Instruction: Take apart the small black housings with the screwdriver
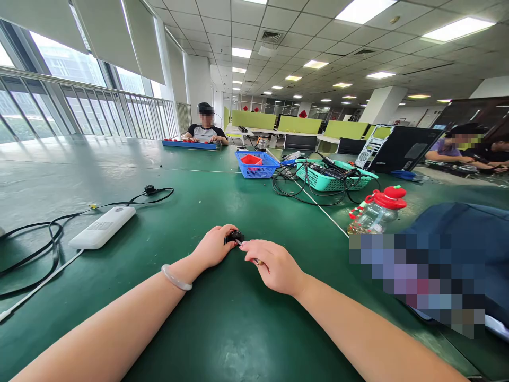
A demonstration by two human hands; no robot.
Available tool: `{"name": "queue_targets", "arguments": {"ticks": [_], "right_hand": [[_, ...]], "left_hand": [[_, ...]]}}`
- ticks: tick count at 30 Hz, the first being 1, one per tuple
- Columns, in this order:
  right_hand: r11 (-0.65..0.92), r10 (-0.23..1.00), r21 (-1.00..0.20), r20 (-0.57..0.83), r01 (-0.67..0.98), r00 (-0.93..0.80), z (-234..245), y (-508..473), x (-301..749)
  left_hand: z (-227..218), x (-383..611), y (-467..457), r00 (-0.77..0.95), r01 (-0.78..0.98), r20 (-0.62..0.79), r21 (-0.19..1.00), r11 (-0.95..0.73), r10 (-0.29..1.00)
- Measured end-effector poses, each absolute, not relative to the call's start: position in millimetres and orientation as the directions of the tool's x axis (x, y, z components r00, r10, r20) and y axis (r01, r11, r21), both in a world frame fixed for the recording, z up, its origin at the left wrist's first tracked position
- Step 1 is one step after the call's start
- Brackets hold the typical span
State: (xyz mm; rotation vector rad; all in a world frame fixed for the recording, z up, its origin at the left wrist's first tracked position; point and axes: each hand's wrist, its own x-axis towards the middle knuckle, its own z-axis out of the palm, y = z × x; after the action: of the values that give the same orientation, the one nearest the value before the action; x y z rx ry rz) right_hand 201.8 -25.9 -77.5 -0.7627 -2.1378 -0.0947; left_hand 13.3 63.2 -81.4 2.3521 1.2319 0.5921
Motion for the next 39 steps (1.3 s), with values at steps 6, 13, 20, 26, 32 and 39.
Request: {"name": "queue_targets", "arguments": {"ticks": [6, 13, 20, 26, 32, 39], "right_hand": [[0.757, 0.505, -0.194, 0.78, 0.624, -0.369, -76.3, -26.3, 199.4], [0.709, 0.525, -0.217, 0.798, 0.67, -0.297, -77.8, -24.1, 201.4], [0.763, 0.449, -0.101, 0.793, 0.638, -0.412, -75.9, -24.2, 201.3], [0.824, 0.348, 0.106, 0.68, 0.556, -0.646, -77.1, -25.0, 200.0], [0.787, 0.439, -0.031, 0.73, 0.617, -0.523, -77.2, -22.2, 201.9], [0.752, 0.504, -0.156, 0.762, 0.641, -0.406, -73.3, -23.7, 204.4]], "left_hand": [[-81.8, 13.7, 63.9, 0.51, 0.675, 0.168, 0.53, -0.513, 0.844], [-83.2, 13.7, 65.6, 0.517, 0.688, 0.162, 0.506, -0.52, 0.841], [-80.7, 13.5, 62.9, 0.508, 0.684, 0.165, 0.52, -0.512, 0.846], [-84.2, 13.3, 65.8, 0.494, 0.685, 0.193, 0.514, -0.516, 0.848], [-82.6, 13.3, 64.8, 0.5, 0.677, 0.186, 0.527, -0.515, 0.846], [-82.4, 13.0, 64.9, 0.514, 0.671, 0.188, 0.519, -0.529, 0.837]]}}
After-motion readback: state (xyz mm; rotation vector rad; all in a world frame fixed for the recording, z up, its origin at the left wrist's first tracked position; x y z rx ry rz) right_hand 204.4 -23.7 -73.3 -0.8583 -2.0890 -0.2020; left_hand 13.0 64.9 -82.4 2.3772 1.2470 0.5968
